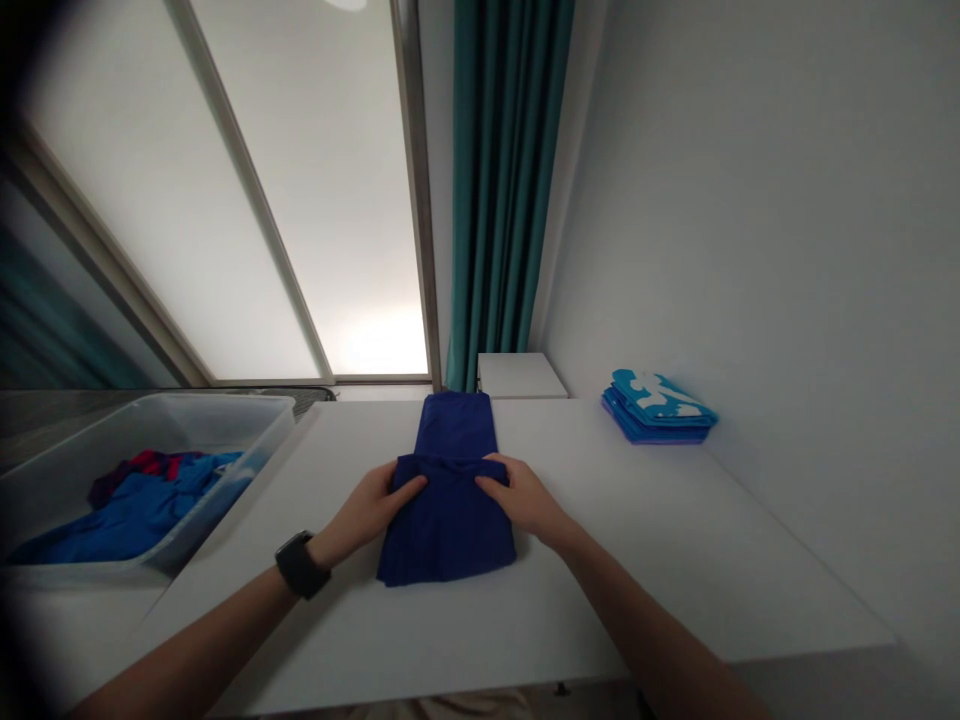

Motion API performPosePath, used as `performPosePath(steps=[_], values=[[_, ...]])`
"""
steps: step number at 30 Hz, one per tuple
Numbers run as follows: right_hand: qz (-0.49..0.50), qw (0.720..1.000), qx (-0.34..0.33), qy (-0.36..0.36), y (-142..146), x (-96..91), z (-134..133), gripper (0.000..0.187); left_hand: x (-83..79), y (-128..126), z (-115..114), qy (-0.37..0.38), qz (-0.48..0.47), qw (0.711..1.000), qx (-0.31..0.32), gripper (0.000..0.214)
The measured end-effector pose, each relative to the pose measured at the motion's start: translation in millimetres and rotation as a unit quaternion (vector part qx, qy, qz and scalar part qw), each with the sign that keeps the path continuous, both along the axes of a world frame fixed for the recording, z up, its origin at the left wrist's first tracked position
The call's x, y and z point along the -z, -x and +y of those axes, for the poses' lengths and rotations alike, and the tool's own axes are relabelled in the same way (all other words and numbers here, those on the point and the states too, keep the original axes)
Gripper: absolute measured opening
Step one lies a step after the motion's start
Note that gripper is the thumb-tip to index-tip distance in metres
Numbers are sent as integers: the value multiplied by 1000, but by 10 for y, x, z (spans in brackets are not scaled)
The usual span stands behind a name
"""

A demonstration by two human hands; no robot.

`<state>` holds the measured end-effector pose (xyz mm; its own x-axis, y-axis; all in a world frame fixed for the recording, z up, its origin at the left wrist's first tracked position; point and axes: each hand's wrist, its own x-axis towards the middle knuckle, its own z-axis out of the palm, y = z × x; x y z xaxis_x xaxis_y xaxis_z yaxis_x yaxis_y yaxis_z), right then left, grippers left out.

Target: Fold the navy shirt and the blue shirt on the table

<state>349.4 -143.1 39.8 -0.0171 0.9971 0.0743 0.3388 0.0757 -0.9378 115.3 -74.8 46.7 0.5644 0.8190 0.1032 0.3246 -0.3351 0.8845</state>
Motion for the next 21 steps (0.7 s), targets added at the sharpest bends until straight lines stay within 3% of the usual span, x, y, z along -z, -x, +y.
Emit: performPosePath(steps=[7,11,15,21], values=[[-186,982,36,17,-79,216,461,20,288,-88,363,1,32,999,-2,40],[-273,961,24,35,-79,263,560,22,318,-113,403,-32,75,996,-20,37],[-322,947,-4,16,-20,265,533,20,270,-110,345,-47,120,991,-21,33],[-324,946,-21,22,63,344,269,20,303,11,91,-42,155,986,-43,30]])
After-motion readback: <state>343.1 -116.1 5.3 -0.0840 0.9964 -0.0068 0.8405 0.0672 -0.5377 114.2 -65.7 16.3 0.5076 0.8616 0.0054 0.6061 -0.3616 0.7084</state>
